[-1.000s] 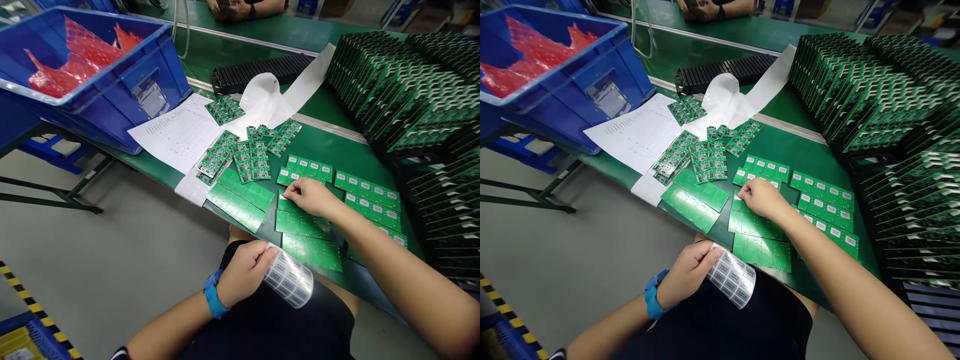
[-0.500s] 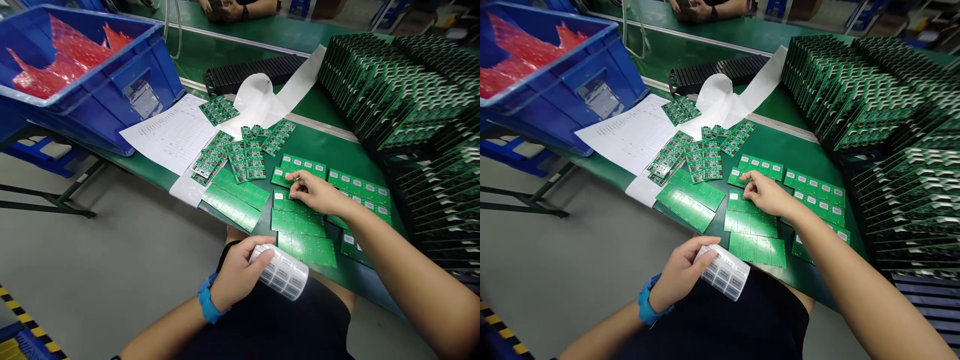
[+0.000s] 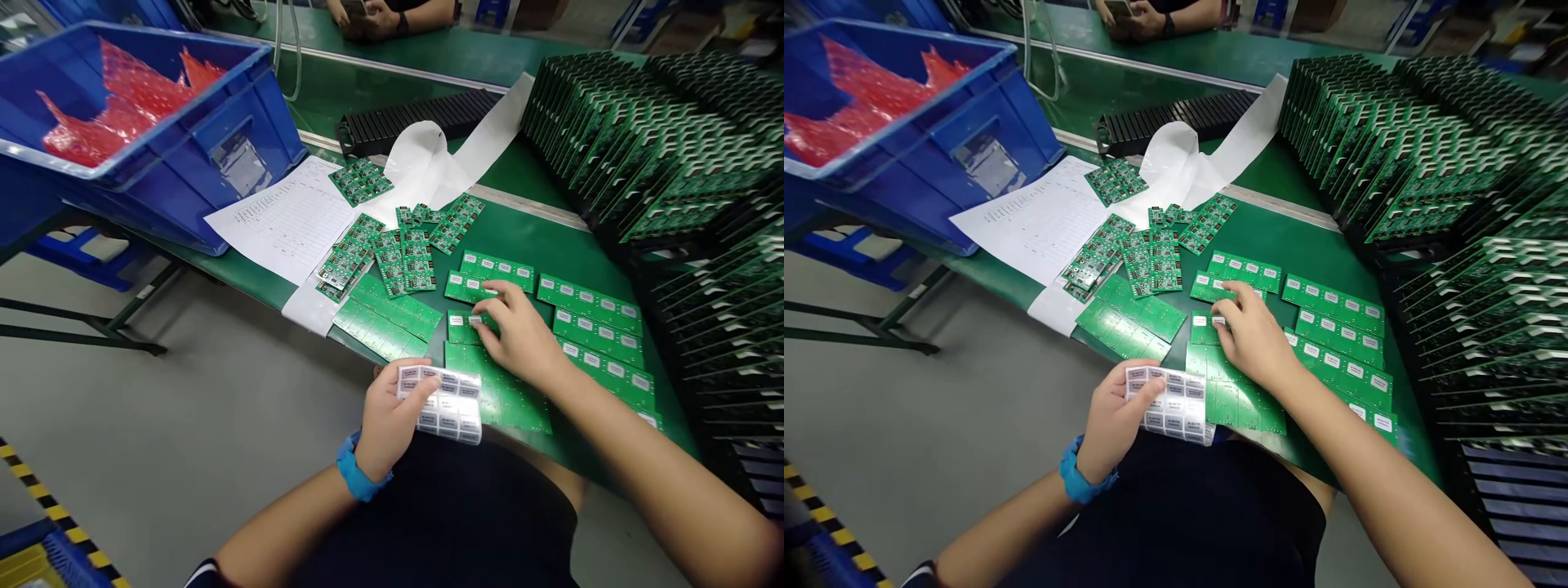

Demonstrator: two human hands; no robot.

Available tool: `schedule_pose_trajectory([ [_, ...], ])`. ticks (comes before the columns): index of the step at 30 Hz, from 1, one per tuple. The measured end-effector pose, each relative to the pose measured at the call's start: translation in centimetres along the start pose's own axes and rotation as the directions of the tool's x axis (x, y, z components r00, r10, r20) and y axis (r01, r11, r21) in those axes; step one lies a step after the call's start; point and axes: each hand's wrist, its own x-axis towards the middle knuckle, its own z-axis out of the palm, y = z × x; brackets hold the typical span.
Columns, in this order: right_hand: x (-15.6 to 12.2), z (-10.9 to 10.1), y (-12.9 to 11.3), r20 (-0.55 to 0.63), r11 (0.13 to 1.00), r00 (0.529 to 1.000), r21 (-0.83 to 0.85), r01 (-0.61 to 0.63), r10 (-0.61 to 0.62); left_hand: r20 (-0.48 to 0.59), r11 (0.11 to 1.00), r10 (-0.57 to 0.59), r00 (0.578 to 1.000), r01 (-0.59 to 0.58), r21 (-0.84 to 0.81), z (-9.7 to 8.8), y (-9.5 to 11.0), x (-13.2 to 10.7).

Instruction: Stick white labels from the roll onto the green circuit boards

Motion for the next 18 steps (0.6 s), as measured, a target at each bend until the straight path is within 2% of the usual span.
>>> schedule_pose_trajectory([
  [1,-0.4,-0.5,-0.8,-0.032,0.999,0.999,0.051,-0.015,0.017,0.005,1.0,0.026,1.0,-0.026,0.004,0.1,0.0,0.0],
  [2,-0.7,-1.1,-1.7,-0.016,0.991,0.999,0.129,-0.036,0.039,0.011,0.999,0.052,0.999,-0.052,0.008,0.1,0.0,0.0],
  [4,-1.3,-2.2,-3.4,0.149,0.946,0.987,0.306,-0.102,0.059,0.028,0.994,0.105,0.994,-0.106,0.02,0.2,-0.1,0.0],
  [6,-1.7,-2.8,-4.7,0.342,0.89,0.937,0.405,-0.209,0.064,0.043,0.984,0.168,0.985,-0.17,0.048,0.3,-0.1,0.0],
  [8,-1.8,-3.1,-5.3,0.424,0.861,0.902,0.426,-0.278,0.081,0.056,0.965,0.237,0.97,-0.242,0.1,0.3,-0.1,0.1],
  [12,-2.2,-3.3,-5.1,0.431,0.86,0.902,0.446,-0.247,0.036,0.019,0.933,0.298,0.954,-0.295,0.206,0.5,-0.2,0.3],
  [15,-2.8,-3.6,-4.9,0.422,0.849,0.901,0.436,-0.299,0.101,-0.012,0.928,0.297,0.955,-0.286,0.24,0.7,-0.2,0.4],
  [18,-3.4,-4.0,-4.9,0.399,0.841,0.905,0.431,-0.328,0.149,0.003,0.918,0.316,0.949,-0.307,0.25,1.0,-0.1,0.5],
])
